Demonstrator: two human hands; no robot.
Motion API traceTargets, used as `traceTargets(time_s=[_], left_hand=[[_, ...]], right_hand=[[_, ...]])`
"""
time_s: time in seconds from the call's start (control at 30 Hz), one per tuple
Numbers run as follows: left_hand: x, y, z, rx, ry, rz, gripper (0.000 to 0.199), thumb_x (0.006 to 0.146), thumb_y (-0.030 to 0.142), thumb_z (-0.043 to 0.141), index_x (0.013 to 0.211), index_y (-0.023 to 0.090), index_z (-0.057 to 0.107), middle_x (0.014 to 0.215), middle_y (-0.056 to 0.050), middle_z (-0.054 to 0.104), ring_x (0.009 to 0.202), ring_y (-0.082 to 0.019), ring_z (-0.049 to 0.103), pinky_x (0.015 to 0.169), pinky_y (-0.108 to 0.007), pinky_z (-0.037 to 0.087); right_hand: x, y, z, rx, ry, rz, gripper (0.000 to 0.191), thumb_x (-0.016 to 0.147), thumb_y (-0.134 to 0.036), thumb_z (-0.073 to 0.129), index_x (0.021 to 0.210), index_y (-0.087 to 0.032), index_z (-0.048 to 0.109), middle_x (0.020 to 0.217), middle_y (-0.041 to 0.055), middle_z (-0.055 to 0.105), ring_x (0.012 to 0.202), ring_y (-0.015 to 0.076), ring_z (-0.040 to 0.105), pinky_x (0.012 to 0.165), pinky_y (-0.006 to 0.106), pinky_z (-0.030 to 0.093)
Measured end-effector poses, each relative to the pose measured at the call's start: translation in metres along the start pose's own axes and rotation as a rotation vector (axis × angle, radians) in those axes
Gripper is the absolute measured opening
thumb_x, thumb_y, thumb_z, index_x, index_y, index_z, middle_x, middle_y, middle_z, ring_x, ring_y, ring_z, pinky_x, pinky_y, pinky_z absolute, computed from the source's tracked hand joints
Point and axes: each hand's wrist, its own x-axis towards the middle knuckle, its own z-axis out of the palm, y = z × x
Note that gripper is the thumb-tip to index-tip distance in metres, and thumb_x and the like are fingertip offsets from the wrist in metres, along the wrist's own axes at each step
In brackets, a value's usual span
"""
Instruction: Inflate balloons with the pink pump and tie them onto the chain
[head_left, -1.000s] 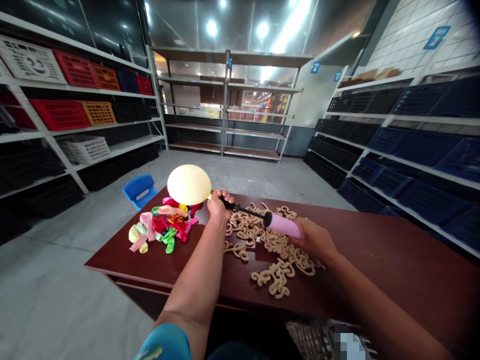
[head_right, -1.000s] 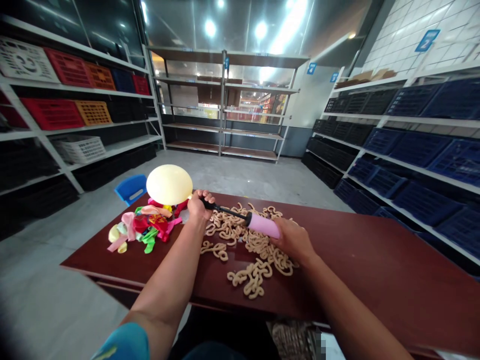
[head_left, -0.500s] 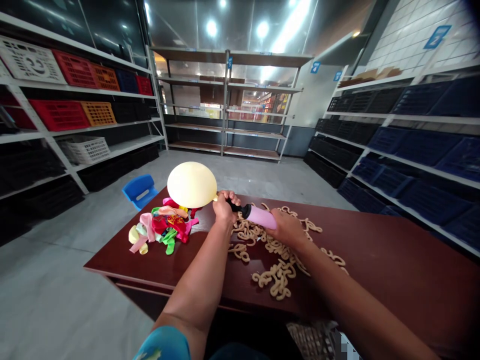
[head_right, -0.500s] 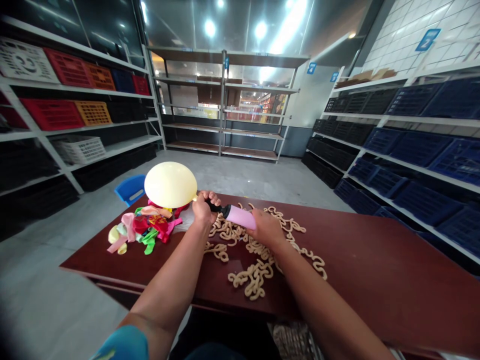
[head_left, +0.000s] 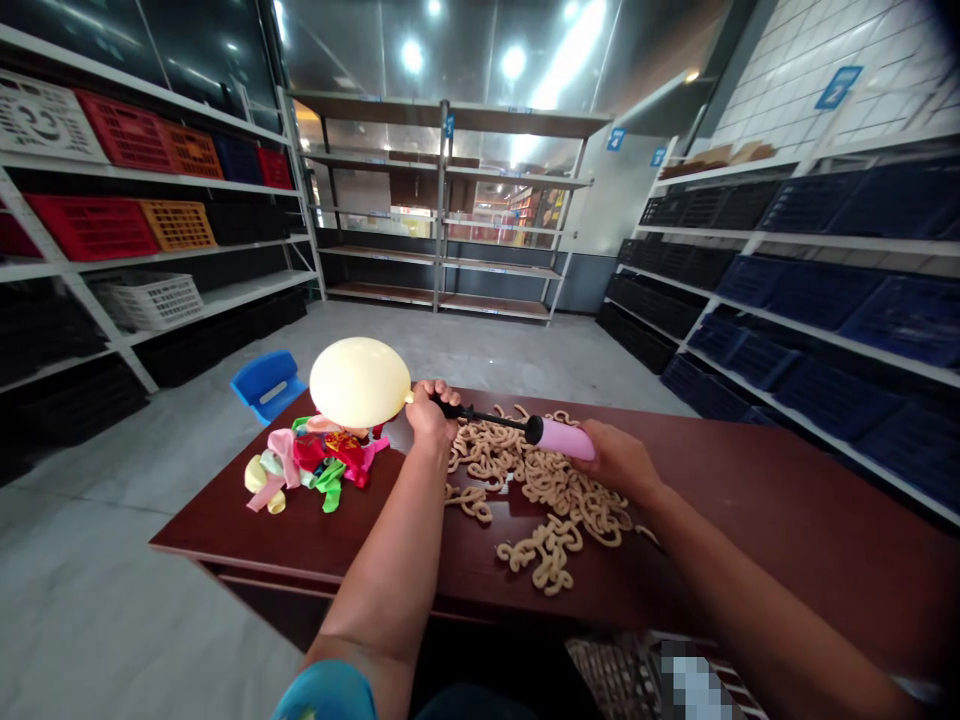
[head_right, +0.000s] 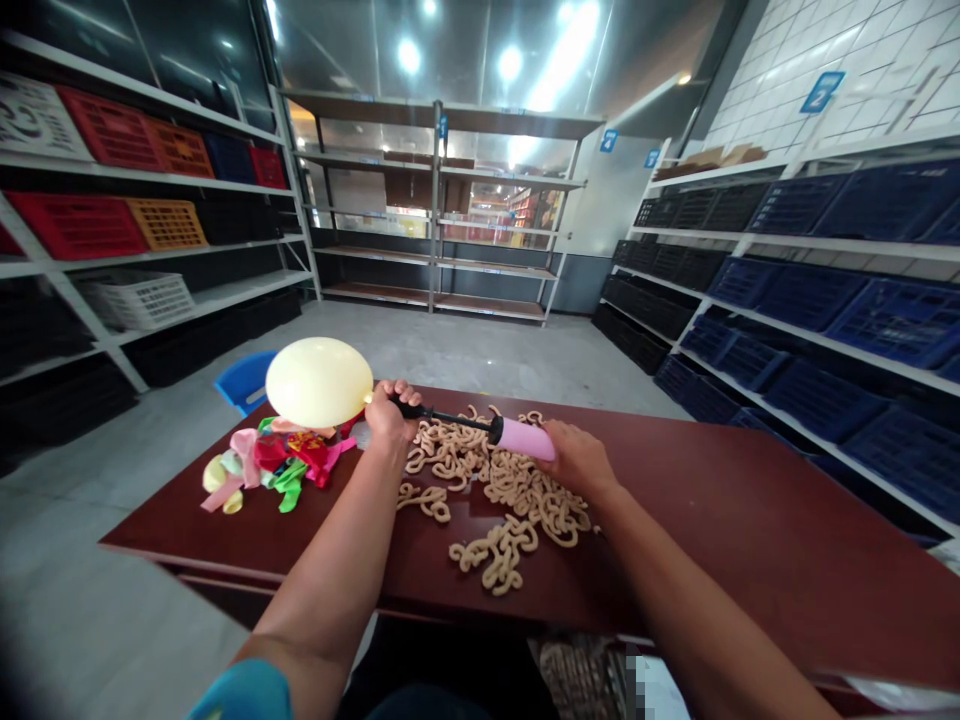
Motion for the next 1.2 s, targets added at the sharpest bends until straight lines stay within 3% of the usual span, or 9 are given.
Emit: traceTargets(time_s=[0.27, 0.37, 0.5, 0.7, 0.8, 0.9, 1.1, 1.2], left_hand=[[-0.010, -0.012, 0.003, 0.044, -0.037, -0.013, 0.021, 0.066, 0.009, 0.043, 0.061, 0.019, 0.025, 0.055, 0.004, 0.031, 0.042, -0.006, 0.031, 0.041, -0.020, 0.026], [-0.012, -0.014, 0.003, 0.077, -0.044, -0.009, 0.020, 0.066, 0.008, 0.042, 0.061, 0.019, 0.026, 0.054, 0.004, 0.033, 0.042, -0.007, 0.032, 0.041, -0.020, 0.026], [-0.008, -0.010, 0.000, 0.085, -0.042, -0.032, 0.018, 0.068, 0.010, 0.042, 0.061, 0.018, 0.029, 0.055, 0.003, 0.034, 0.042, -0.007, 0.032, 0.041, -0.021, 0.026], [-0.001, -0.001, -0.001, 0.035, -0.019, -0.022, 0.018, 0.067, 0.008, 0.041, 0.062, 0.018, 0.028, 0.056, 0.004, 0.033, 0.042, -0.006, 0.032, 0.042, -0.020, 0.027], [-0.005, 0.001, 0.006, 0.041, -0.047, 0.007, 0.019, 0.070, 0.010, 0.042, 0.061, 0.019, 0.028, 0.056, 0.003, 0.033, 0.041, -0.006, 0.033, 0.041, -0.021, 0.027], [-0.012, 0.003, 0.013, 0.061, -0.094, 0.047, 0.021, 0.072, 0.011, 0.043, 0.061, 0.019, 0.028, 0.056, 0.003, 0.034, 0.041, -0.006, 0.032, 0.040, -0.021, 0.026], [-0.021, 0.002, 0.017, 0.110, -0.183, 0.032, 0.017, 0.067, 0.007, 0.043, 0.060, 0.018, 0.031, 0.056, 0.003, 0.034, 0.041, -0.006, 0.032, 0.040, -0.020, 0.026], [-0.021, -0.001, 0.016, 0.133, -0.185, 0.030, 0.017, 0.068, 0.008, 0.043, 0.060, 0.018, 0.031, 0.056, 0.003, 0.033, 0.041, -0.006, 0.031, 0.040, -0.021, 0.026]], right_hand=[[0.026, -0.064, 0.000, -0.027, 0.030, -0.034, 0.029, 0.073, -0.039, 0.054, 0.094, -0.019, 0.050, 0.089, 0.0073, 0.062, 0.081, 0.0200, 0.057, 0.066, 0.028, 0.037], [0.027, -0.075, 0.002, 0.016, 0.040, -0.064, 0.029, 0.073, -0.037, 0.054, 0.096, -0.019, 0.050, 0.089, 0.0075, 0.062, 0.081, 0.0202, 0.058, 0.066, 0.028, 0.038], [0.014, -0.057, 0.007, 0.061, 0.041, -0.048, 0.030, 0.071, -0.037, 0.056, 0.096, -0.021, 0.052, 0.089, 0.0059, 0.062, 0.081, 0.0202, 0.058, 0.067, 0.029, 0.039], [-0.011, 0.004, 0.007, 0.072, 0.028, -0.015, 0.038, 0.070, -0.036, 0.057, 0.105, -0.023, 0.051, 0.102, 0.0055, 0.061, 0.092, 0.0206, 0.057, 0.075, 0.030, 0.041], [-0.013, 0.013, 0.007, 0.082, -0.011, 0.000, 0.037, 0.070, -0.037, 0.057, 0.102, -0.022, 0.052, 0.098, 0.0054, 0.063, 0.089, 0.0204, 0.057, 0.072, 0.029, 0.041], [-0.007, -0.005, 0.007, 0.082, -0.029, 0.008, 0.036, 0.068, -0.037, 0.058, 0.101, -0.022, 0.052, 0.096, 0.0056, 0.063, 0.084, 0.0199, 0.058, 0.068, 0.028, 0.040], [0.019, -0.068, 0.004, 0.063, 0.039, -0.009, 0.035, 0.070, -0.042, 0.056, 0.097, -0.019, 0.051, 0.087, 0.0069, 0.063, 0.077, 0.0206, 0.059, 0.061, 0.028, 0.037], [0.025, -0.082, 0.005, 0.116, 0.039, -0.025, 0.036, 0.071, -0.045, 0.055, 0.097, -0.020, 0.051, 0.084, 0.0064, 0.063, 0.075, 0.0205, 0.059, 0.059, 0.028, 0.036]])
